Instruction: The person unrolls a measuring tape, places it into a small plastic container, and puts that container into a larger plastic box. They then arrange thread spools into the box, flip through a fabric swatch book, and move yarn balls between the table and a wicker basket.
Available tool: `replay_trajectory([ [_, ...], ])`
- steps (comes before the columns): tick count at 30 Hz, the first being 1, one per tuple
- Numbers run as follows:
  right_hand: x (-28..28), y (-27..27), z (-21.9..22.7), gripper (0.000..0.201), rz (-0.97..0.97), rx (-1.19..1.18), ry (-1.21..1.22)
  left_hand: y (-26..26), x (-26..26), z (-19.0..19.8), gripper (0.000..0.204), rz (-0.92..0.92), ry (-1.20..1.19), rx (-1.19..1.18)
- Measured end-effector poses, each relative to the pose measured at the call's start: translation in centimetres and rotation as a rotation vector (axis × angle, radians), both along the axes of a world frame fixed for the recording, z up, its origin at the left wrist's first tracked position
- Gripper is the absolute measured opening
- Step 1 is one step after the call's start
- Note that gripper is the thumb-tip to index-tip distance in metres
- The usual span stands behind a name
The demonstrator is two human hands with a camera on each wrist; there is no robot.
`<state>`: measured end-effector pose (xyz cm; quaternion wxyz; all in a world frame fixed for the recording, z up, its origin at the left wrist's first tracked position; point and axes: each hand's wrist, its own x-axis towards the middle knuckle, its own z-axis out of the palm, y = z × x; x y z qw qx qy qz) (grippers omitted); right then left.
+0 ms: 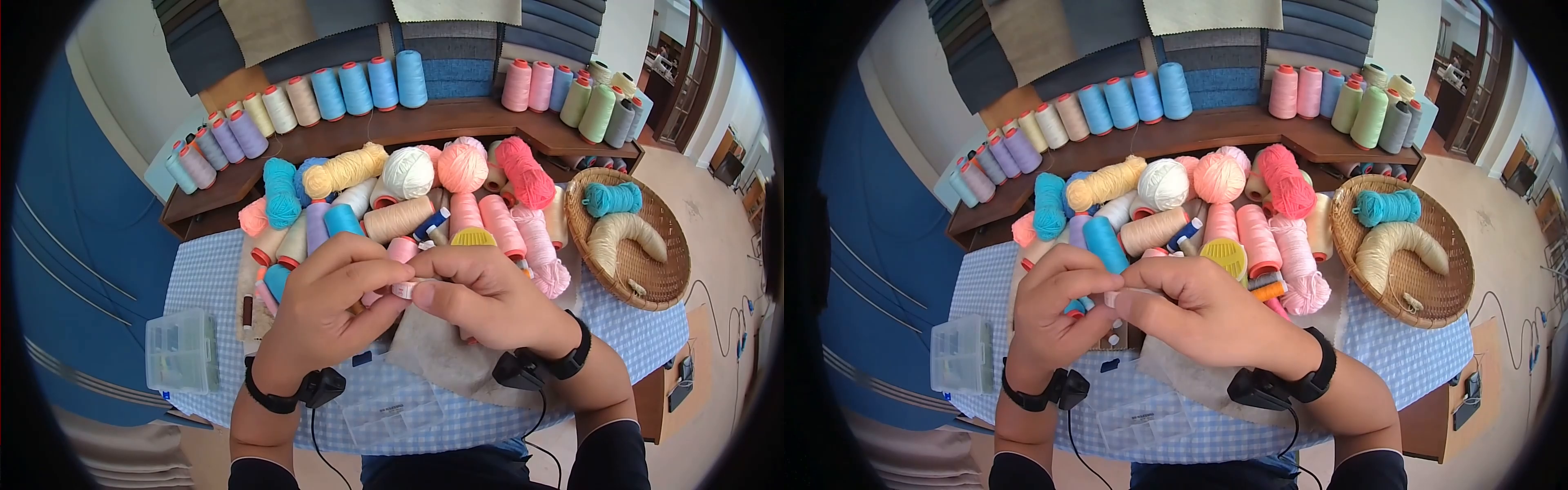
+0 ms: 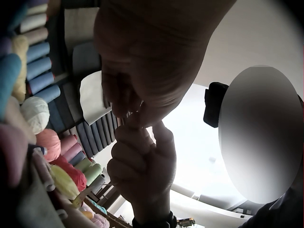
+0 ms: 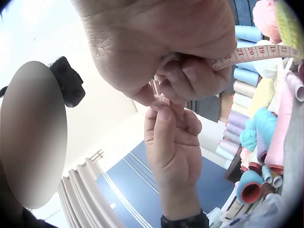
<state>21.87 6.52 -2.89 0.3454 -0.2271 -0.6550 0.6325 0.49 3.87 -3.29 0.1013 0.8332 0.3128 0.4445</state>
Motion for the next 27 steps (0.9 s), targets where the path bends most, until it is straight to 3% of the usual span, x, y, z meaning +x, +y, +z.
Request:
replay_trajectory([
  [3, -0.2, -0.1, -0.2, 0.019, -0.05, 0.04, -0.056, 0.4, 0.0, 0.3, 0.031, 0.062, 0.092, 0.143],
  [8, -0.1, 0.0, -0.4, 0.018, -0.122, 0.182, -0.178, 0.1, 0.3, 0.2, 0.029, 0.12, 0.14, 0.113],
  [10, -0.1, 0.1, -0.6, 0.02, -0.075, 0.171, -0.095, -0.1, 0.3, 0.3, 0.028, 0.13, 0.14, 0.097],
  [12, -0.2, 0.0, -0.3, 0.021, -0.027, 0.092, -0.017, -0.3, 0.1, 0.5, 0.026, 0.094, -0.043, -0.132],
  [14, 0.0, -0.1, 0.0, 0.022, 0.02, 0.014, 0.06, -0.3, -0.1, 0.6, 0.025, 0.043, -0.064, -0.124],
  [17, 0.3, 0.0, -0.1, 0.022, 0.075, -0.014, -0.022, 0.0, -0.3, 0.8, 0.025, -0.006, -0.035, -0.036],
  [23, -0.2, -0.1, -0.4, 0.021, -0.103, 0.068, -0.126, -0.3, 0.0, 0.7, 0.024, 0.155, 0.162, 0.109],
  [25, -0.5, 0.1, -1.4, 0.021, -0.175, 0.375, -0.155, -0.4, 0.4, 0.5, 0.025, 0.184, 0.19, 0.111],
  [27, -0.6, 0.1, -1.3, 0.021, -0.179, 0.37, -0.151, -0.6, 0.6, 0.4, 0.025, 0.187, 0.217, 0.135],
])
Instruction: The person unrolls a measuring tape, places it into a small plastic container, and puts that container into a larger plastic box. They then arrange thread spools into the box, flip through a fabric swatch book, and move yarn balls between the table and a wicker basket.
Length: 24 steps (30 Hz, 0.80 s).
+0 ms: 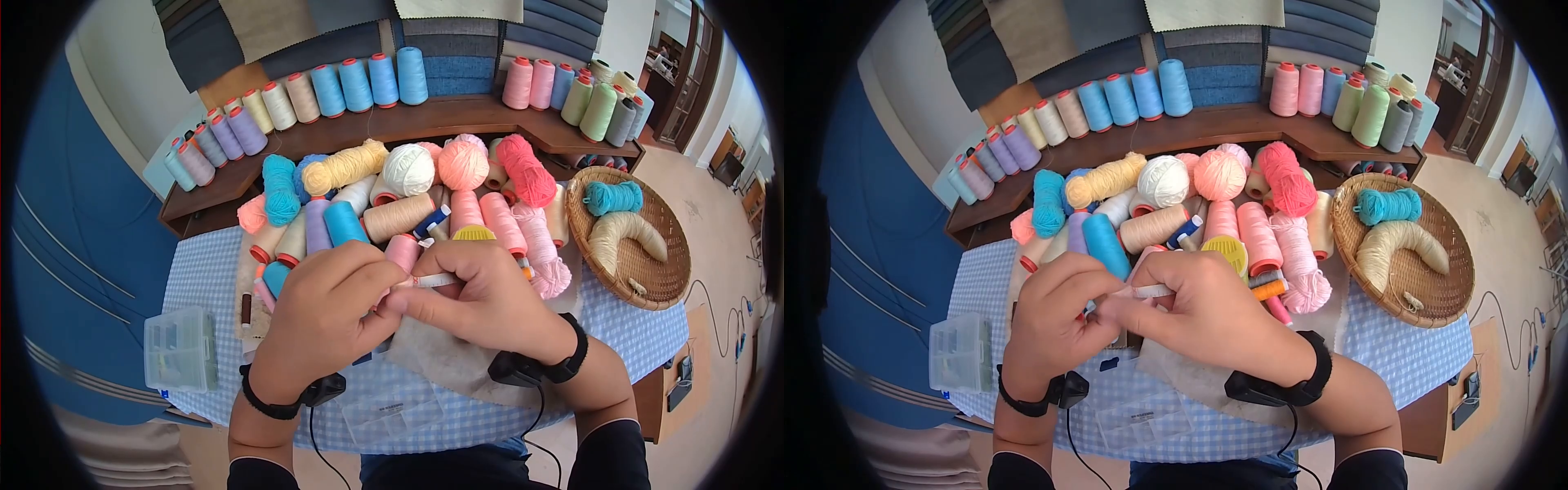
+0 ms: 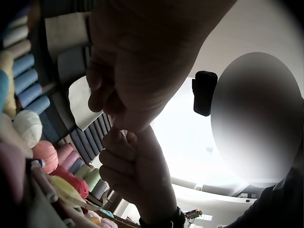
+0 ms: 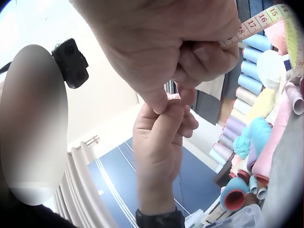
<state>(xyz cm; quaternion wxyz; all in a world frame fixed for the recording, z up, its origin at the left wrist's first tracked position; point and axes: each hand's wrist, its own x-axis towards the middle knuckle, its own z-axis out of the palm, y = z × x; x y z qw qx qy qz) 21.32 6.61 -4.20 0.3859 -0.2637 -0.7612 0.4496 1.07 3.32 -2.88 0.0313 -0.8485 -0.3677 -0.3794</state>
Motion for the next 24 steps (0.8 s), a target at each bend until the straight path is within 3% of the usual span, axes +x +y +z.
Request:
replay_trajectory([
  [2, 0.1, 0.0, 0.3, 0.021, 0.0, -0.002, 0.004, 0.0, 0.1, 0.0, 0.025, -0.016, -0.074, -0.073],
  [4, 0.4, -0.1, 0.9, 0.022, 0.157, -0.277, 0.11, -0.1, 0.0, 0.2, 0.025, -0.032, -0.147, -0.144],
  [7, 0.5, -0.5, 1.6, 0.024, 0.197, -0.379, 0.211, -0.3, -0.1, 0.6, 0.025, -0.074, -0.288, -0.232],
  [11, 0.8, 0.3, 1.1, 0.023, 0.226, -0.366, 0.093, 0.0, -1.1, 0.4, 0.025, -0.119, -0.249, -0.175],
  [16, 0.9, 0.2, 1.1, 0.02, 0.234, -0.424, 0.231, 0.0, -0.9, 0.1, 0.023, -0.165, -0.293, -0.222],
  [18, 1.0, 0.3, 1.0, 0.02, 0.25, -0.437, 0.244, 0.1, -0.8, 0.0, 0.022, -0.225, -0.415, -0.274],
  [22, 1.1, 0.5, 0.7, 0.02, 0.256, -0.43, 0.204, 0.2, -1.2, 0.0, 0.021, -0.265, -0.408, -0.277],
  [24, 1.0, 0.1, 1.3, 0.02, 0.222, -0.415, 0.156, -0.1, -1.2, 0.3, 0.021, -0.2, -0.285, -0.235],
])
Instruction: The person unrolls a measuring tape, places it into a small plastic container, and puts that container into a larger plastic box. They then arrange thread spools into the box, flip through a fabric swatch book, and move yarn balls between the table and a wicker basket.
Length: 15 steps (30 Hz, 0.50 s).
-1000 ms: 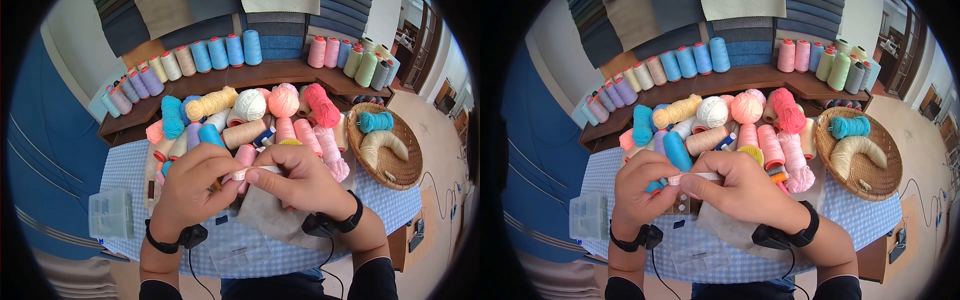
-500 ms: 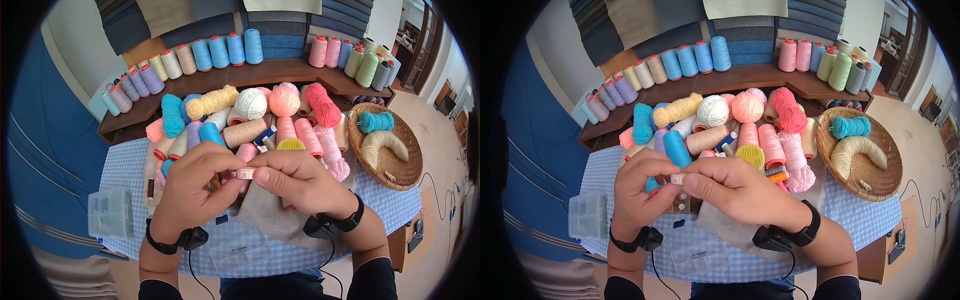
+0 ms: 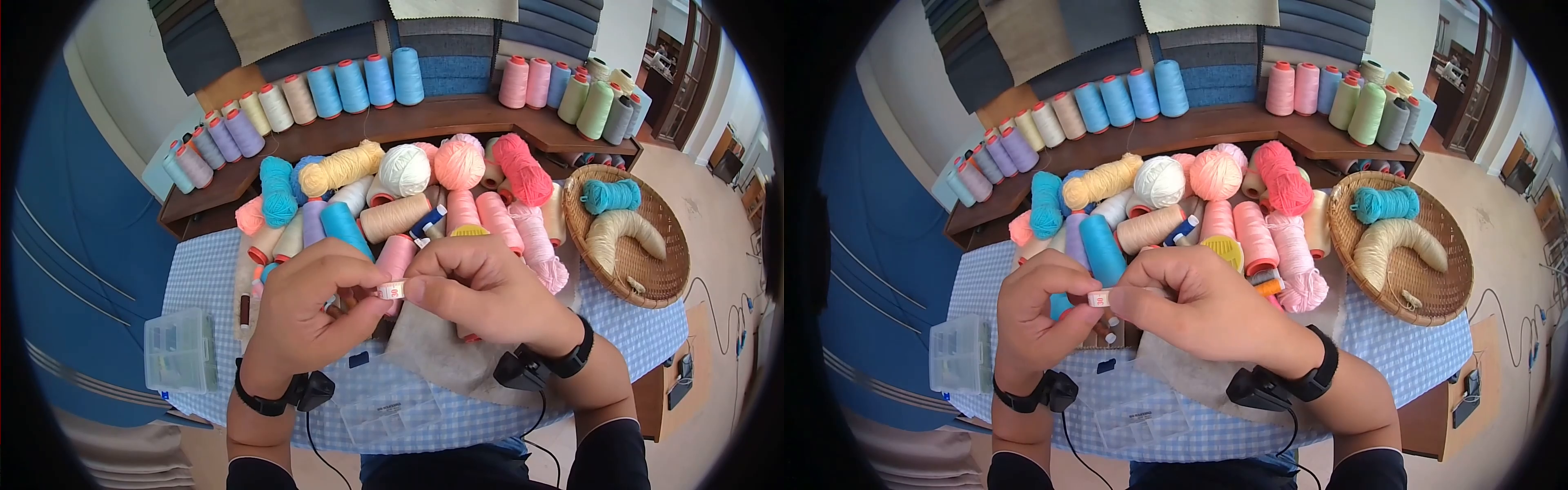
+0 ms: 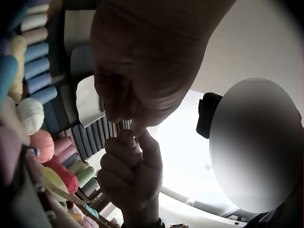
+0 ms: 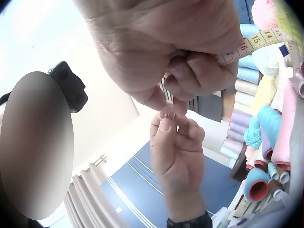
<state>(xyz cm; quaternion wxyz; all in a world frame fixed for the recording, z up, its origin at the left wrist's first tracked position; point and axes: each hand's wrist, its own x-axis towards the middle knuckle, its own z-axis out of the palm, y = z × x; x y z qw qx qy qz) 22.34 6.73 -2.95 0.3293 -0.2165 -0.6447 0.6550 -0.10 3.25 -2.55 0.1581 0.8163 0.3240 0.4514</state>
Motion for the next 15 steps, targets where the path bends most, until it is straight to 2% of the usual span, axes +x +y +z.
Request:
replay_trajectory([
  [3, -0.23, -0.04, 0.12, 0.02, -0.036, 0.053, -0.098, -0.42, 0.24, 0.21, 0.022, 0.055, 0.101, -0.018],
  [5, -0.3, -0.01, 0.03, 0.02, -0.047, 0.084, -0.146, -0.28, 0.22, 0.15, 0.023, 0.035, 0.071, -0.023],
  [7, -0.28, -0.03, -0.04, 0.021, 0.025, -0.018, 0.017, -0.12, 0.24, 0.03, 0.024, 0.019, 0.04, -0.026],
  [9, -0.23, 0.04, -0.35, 0.021, 0.06, -0.035, 0.068, 0.06, 0.36, -0.16, 0.025, -0.076, -0.142, -0.1],
  [10, -0.19, 0.05, -0.44, 0.022, 0.093, -0.054, 0.12, 0.19, 0.23, -0.3, 0.025, -0.077, -0.142, -0.099],
  [13, -0.3, -0.1, 0.09, 0.023, 0.076, 0.01, 0.051, 0.35, -0.13, -0.45, 0.025, -0.127, -0.09, -0.049],
  [15, -0.33, -0.08, -0.02, 0.023, 0.028, 0.033, -0.008, 0.17, -0.07, -0.11, 0.025, -0.034, -0.014, -0.007],
])
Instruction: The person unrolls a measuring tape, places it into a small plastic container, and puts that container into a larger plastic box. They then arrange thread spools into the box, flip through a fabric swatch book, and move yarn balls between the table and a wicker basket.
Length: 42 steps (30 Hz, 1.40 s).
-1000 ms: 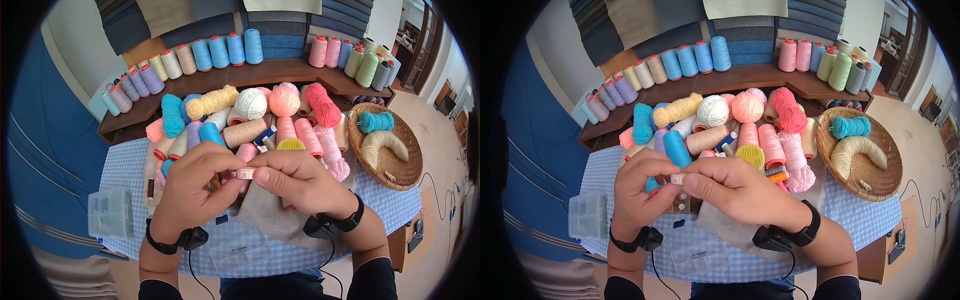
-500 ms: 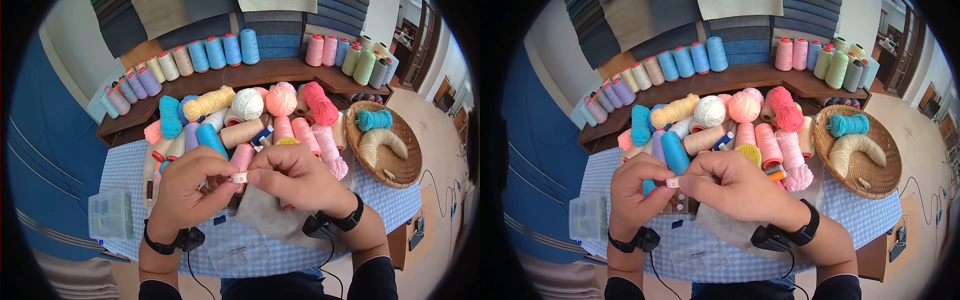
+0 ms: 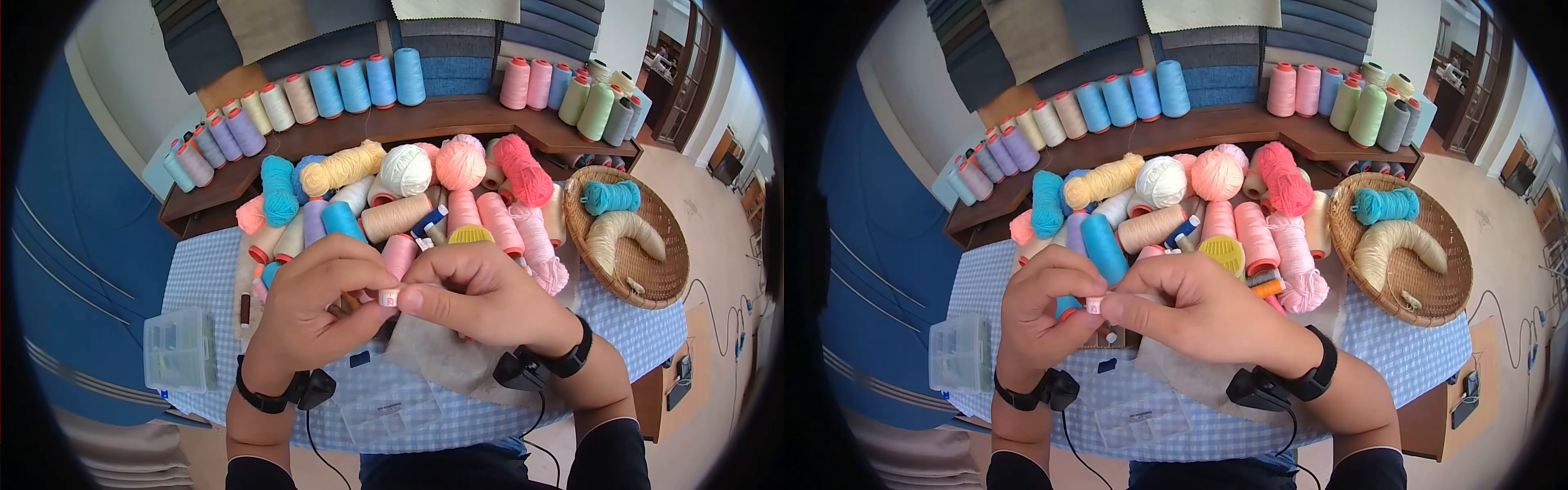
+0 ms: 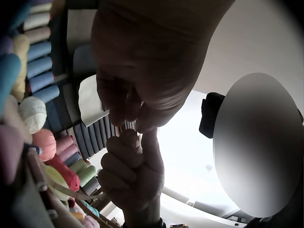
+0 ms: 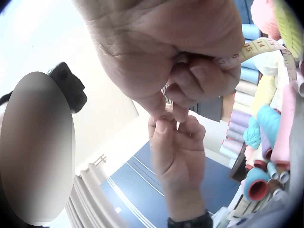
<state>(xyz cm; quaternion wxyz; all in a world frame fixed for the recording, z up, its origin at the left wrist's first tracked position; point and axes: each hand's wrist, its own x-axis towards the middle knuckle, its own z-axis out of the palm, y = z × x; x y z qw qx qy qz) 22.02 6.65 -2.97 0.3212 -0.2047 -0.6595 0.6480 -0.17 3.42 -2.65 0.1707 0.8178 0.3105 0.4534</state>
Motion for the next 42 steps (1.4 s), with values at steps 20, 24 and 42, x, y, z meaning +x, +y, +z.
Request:
replay_trajectory([
  [20, 0.5, 0.1, -0.4, 0.021, 0.054, 0.13, 0.006, 0.3, -0.6, -0.3, 0.027, -0.095, -0.044, -0.015],
  [24, 0.6, -0.1, -0.2, 0.021, 0.071, 0.045, 0.105, 0.1, -0.3, -0.4, 0.026, -0.105, -0.129, -0.02],
  [42, 0.5, -0.1, 0.2, 0.02, 0.106, -0.066, 0.09, 0.9, 0.0, -1.3, 0.028, -0.171, -0.13, 0.046],
])
